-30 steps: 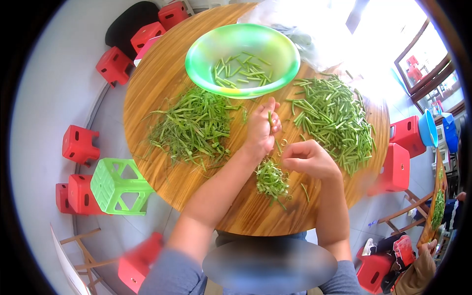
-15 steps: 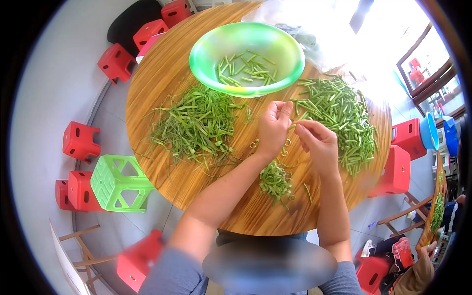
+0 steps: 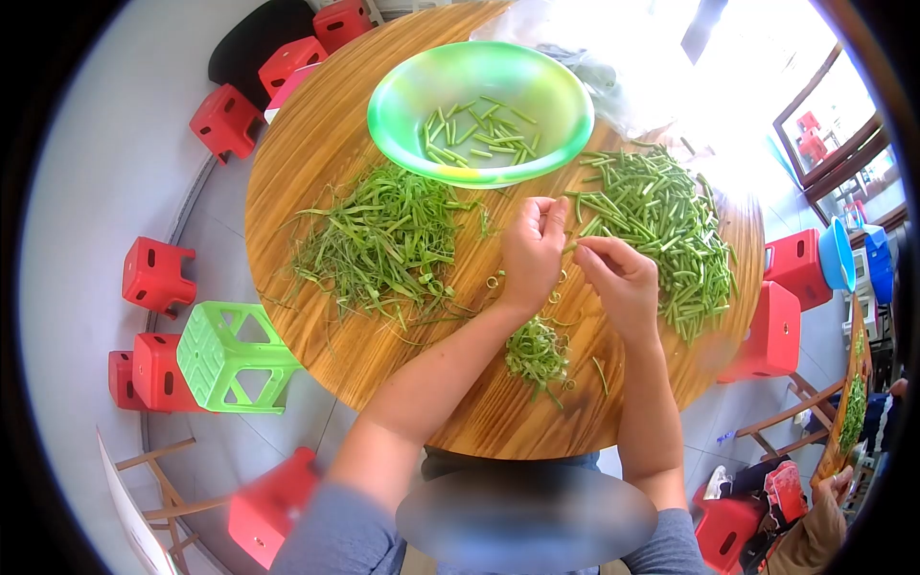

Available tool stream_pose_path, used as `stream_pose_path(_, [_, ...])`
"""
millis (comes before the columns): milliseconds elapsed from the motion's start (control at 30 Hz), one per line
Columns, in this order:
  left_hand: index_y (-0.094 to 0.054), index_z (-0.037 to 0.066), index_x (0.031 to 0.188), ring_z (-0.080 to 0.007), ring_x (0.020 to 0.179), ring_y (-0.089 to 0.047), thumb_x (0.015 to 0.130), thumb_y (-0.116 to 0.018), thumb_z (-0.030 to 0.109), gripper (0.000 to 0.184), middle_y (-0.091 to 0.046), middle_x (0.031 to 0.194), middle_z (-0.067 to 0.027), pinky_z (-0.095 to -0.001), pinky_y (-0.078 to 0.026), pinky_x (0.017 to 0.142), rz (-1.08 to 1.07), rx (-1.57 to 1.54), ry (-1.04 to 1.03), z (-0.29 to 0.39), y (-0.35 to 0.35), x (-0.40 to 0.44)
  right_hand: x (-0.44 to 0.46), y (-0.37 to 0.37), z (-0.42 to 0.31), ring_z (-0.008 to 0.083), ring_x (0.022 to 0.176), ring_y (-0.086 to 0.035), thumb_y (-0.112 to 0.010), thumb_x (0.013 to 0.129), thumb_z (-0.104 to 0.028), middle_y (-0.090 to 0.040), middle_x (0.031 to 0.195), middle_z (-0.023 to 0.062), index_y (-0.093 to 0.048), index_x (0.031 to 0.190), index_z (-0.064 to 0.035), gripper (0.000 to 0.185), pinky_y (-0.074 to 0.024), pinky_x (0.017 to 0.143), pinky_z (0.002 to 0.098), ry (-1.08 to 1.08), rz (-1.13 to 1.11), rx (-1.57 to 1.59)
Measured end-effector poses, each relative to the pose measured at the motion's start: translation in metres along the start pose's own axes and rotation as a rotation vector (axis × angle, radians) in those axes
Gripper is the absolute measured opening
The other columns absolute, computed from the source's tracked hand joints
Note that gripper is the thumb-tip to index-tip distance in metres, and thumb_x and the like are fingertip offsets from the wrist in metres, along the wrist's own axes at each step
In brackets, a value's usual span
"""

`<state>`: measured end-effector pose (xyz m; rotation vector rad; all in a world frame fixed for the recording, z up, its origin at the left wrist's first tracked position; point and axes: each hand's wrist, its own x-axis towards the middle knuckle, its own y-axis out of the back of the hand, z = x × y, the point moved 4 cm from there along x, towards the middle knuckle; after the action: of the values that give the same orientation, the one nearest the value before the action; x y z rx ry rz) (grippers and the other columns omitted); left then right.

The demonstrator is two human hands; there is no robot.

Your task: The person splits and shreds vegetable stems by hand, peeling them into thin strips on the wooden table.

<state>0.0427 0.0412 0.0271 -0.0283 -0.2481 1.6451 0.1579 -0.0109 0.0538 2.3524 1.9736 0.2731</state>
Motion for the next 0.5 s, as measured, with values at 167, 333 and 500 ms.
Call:
stream_pose_path(167, [-0.054,0.000,0.085,-0.0043,0.048,-0.040,0.089,-0.056,0.023,0.024,-0.048,0.055,0.0013,-0.0220,-0.033,0.043,0.005,-0.001,-0.024,-0.003,-0.001,0.000,-0.001,-0.001,-0.001,0.0011,0.060,-0.050,-0.063,0.078,-0.004,-0.058,0.069,-0.0027,-0.065,0.082,0.0008,0.007,-0.0406,0.054,0.0164,0.068,0.058,-0.040])
stream_pose_path(333, [-0.054,0.001,0.086,-0.0032,0.048,-0.040,0.088,-0.057,0.025,0.024,-0.049,0.057,0.0017,-0.0208,-0.033,0.043,-0.037,-0.101,0.140,-0.010,-0.002,0.002,-0.002,-0.004,-0.002,0.0012,0.060,-0.050,-0.062,0.079,-0.004,-0.058,0.069,-0.0027,-0.065,0.082,0.0008,0.006,-0.0408,0.054,0.0164,0.072,0.077,-0.007])
stream_pose_path(500, [-0.053,0.002,0.087,-0.0029,0.046,-0.039,0.088,-0.057,0.026,0.024,-0.048,0.057,0.0024,-0.0206,-0.032,0.042,-0.077,-0.266,0.268,-0.015,-0.004,0.002,-0.003,-0.006,-0.002,0.0014,0.059,-0.050,-0.061,0.081,-0.006,-0.058,0.068,-0.0021,-0.064,0.087,0.0018,0.010,-0.0396,0.052,0.0159,0.001,0.037,0.106])
